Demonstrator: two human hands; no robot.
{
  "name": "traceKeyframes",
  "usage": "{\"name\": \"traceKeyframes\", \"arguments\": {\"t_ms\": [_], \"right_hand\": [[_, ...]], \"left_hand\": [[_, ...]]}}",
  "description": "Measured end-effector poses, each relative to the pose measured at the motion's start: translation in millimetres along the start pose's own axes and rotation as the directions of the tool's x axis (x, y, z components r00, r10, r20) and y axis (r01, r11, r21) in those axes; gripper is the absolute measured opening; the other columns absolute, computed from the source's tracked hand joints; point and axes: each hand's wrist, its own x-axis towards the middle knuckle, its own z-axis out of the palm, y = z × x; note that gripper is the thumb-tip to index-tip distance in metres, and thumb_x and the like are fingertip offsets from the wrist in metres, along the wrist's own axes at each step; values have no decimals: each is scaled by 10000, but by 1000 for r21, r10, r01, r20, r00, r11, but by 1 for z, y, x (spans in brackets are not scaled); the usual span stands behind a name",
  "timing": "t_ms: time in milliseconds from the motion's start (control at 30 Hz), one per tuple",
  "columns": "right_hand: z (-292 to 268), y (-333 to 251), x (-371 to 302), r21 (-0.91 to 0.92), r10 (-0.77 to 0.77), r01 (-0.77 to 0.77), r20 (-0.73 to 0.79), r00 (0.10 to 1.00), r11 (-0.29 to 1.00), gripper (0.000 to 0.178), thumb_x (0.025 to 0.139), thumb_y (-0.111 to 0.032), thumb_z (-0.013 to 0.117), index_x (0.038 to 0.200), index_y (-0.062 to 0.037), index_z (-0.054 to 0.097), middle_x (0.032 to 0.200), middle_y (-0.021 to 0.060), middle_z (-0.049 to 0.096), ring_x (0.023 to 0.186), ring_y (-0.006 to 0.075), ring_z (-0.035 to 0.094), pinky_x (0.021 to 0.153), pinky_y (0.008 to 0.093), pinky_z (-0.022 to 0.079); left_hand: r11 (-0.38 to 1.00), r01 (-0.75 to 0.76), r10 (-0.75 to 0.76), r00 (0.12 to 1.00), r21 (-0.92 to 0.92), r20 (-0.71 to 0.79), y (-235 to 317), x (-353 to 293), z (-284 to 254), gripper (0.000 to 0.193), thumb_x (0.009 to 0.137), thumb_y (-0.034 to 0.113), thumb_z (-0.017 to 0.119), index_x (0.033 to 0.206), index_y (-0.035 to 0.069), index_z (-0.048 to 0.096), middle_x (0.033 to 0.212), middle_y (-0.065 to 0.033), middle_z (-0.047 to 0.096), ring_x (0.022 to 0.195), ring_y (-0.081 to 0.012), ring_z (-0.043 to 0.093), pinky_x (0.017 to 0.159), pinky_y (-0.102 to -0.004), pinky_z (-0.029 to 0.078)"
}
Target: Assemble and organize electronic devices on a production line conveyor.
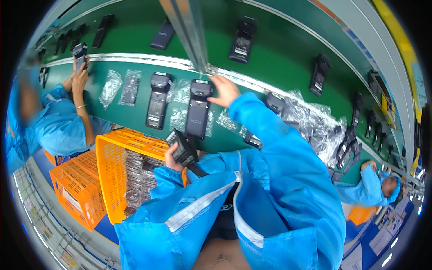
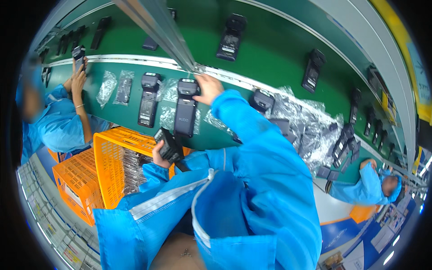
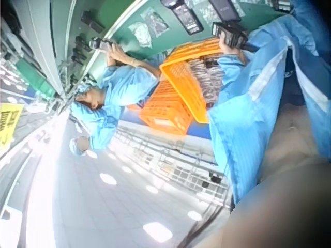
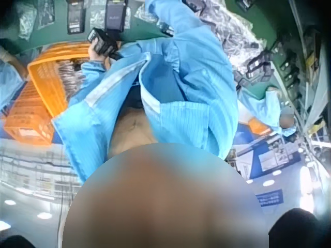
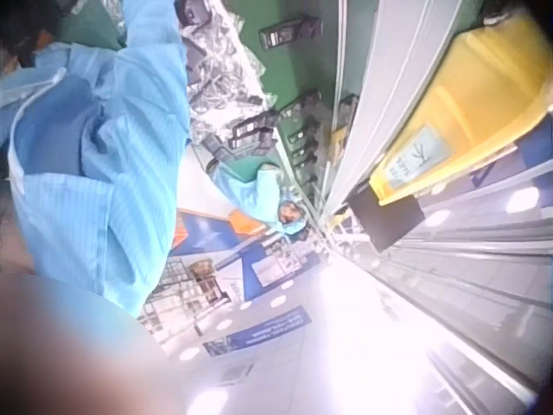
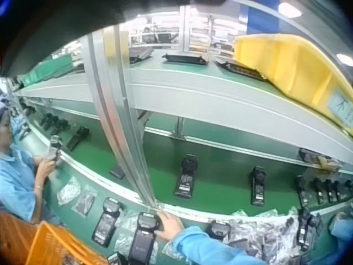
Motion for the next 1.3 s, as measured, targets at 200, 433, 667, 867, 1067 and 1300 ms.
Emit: {"name": "traceKeyframes", "arguments": {"t_ms": [200,433,667,867,1067,1300], "right_hand": [[-37,65,-70,-180,231,-231,-23,973,956,726,634,-294,707,1235,-6,419,1218,208,459,1129,352,447,972,390,365],[40,8,8,282,123,-123,19,992,952,842,595,-349,768,1261,0,389,1193,248,458,1118,385,448,982,403,343],[14,-7,14,254,255,-257,39,966,932,762,469,-283,802,1106,-3,492,1062,194,486,1023,345,481,920,372,395],[-104,37,-62,646,360,-189,-142,922,739,697,488,-202,829,1071,-4,503,1030,143,548,966,227,556,862,327,451],[-230,166,-67,399,483,-356,-284,828,845,731,503,-233,821,1104,52,516,955,156,618,870,219,611,789,310,484],[-251,249,36,250,350,-322,-73,934,913,595,498,-168,809,1017,19,585,853,95,640,788,191,616,746,296,487]], "left_hand": [[989,148,-148,989,26,5,-13,16,-11,324,734,235,616,995,44,602,904,-109,647,784,-266,622,724,-389,503],[979,203,-203,979,27,-22,-11,16,-11,340,741,240,608,1015,39,588,897,-114,644,766,-263,623,706,-389,509],[996,87,-88,996,24,35,-26,13,-21,430,774,270,545,1135,38,514,1001,-128,611,888,-285,598,829,-409,481],[950,172,-265,886,260,381,-22,14,59,773,683,236,577,1353,11,264,1081,-156,551,949,-271,568,858,-379,458],[981,154,-188,900,117,393,-67,31,129,639,712,178,601,1292,25,378,1097,-134,564,940,-249,575,826,-340,463],[897,19,29,995,443,-100,-87,48,118,505,640,86,714,1098,13,515,923,-104,618,791,-204,610,723,-318,489]]}}
